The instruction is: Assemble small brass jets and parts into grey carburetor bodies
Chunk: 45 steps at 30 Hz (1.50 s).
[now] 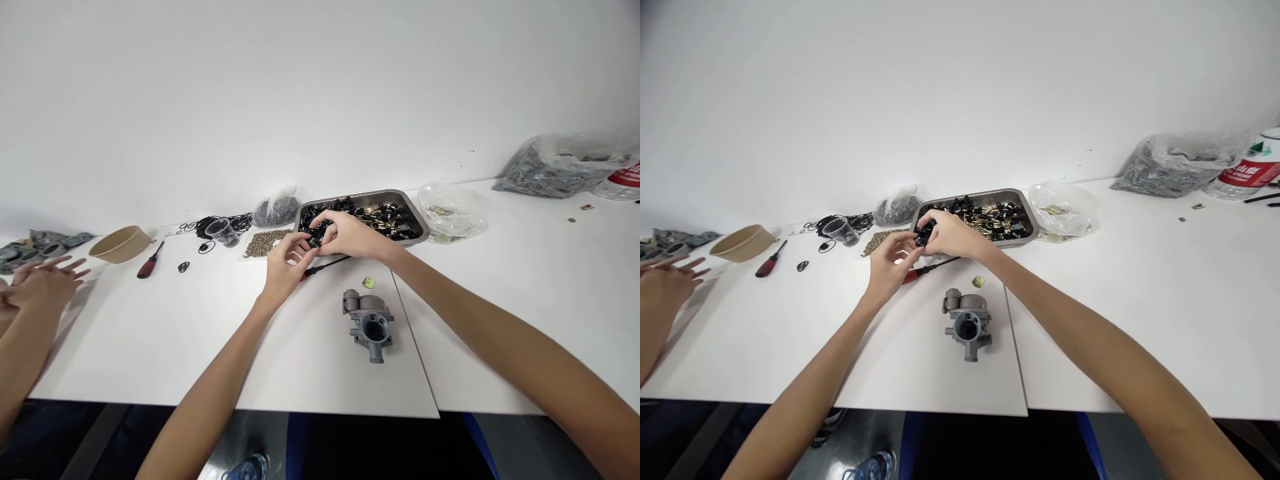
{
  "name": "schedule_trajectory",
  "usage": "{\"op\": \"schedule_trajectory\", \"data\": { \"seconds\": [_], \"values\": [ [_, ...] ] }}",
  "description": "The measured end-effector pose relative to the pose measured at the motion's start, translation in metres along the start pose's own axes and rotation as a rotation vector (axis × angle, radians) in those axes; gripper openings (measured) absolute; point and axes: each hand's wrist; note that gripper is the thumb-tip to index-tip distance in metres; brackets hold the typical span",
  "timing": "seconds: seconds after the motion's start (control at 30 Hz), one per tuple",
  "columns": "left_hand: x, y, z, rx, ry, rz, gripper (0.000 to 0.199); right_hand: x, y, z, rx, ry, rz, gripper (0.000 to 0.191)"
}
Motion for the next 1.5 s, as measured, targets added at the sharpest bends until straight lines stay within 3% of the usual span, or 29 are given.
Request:
{"op": "schedule_trajectory", "data": {
  "seconds": [0.33,0.5,0.63,0.87,1.07,1.17,1.37,1.5],
  "values": [
    [-0.001,-0.003,-0.002,-0.124,-0.007,0.031,0.022,-0.007,-0.006,0.002,0.017,-0.002,-0.055,0.050],
    [-0.004,-0.005,0.003,-0.202,0.131,0.042,0.027,-0.043,-0.006,0.018,0.095,-0.056,-0.017,0.040],
    [-0.006,-0.006,0.005,-0.225,0.152,0.003,0.027,-0.075,-0.010,0.038,0.229,-0.067,0.049,0.032],
    [-0.010,-0.013,0.006,-0.150,0.142,-0.012,0.023,-0.090,-0.021,0.038,0.356,-0.036,-0.146,0.030],
    [-0.011,-0.014,0.010,-0.154,0.159,-0.023,0.023,-0.091,-0.020,0.039,0.429,-0.085,-0.193,0.024],
    [-0.011,-0.013,0.010,-0.153,0.157,-0.023,0.021,-0.092,-0.022,0.041,0.451,-0.081,-0.114,0.025],
    [-0.012,-0.014,0.010,-0.161,0.135,-0.051,0.023,-0.092,-0.026,0.037,0.516,-0.116,0.273,0.029],
    [-0.014,-0.017,0.013,-0.155,0.155,-0.070,0.025,-0.091,-0.025,0.036,0.501,-0.092,0.402,0.027]
  ]
}}
Point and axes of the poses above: each hand's wrist, its own x-axis towards the middle knuckle, its own y-axis out of the back of the hand, z = x × y, and after that the axes turned 4 degrees about y, right-handed
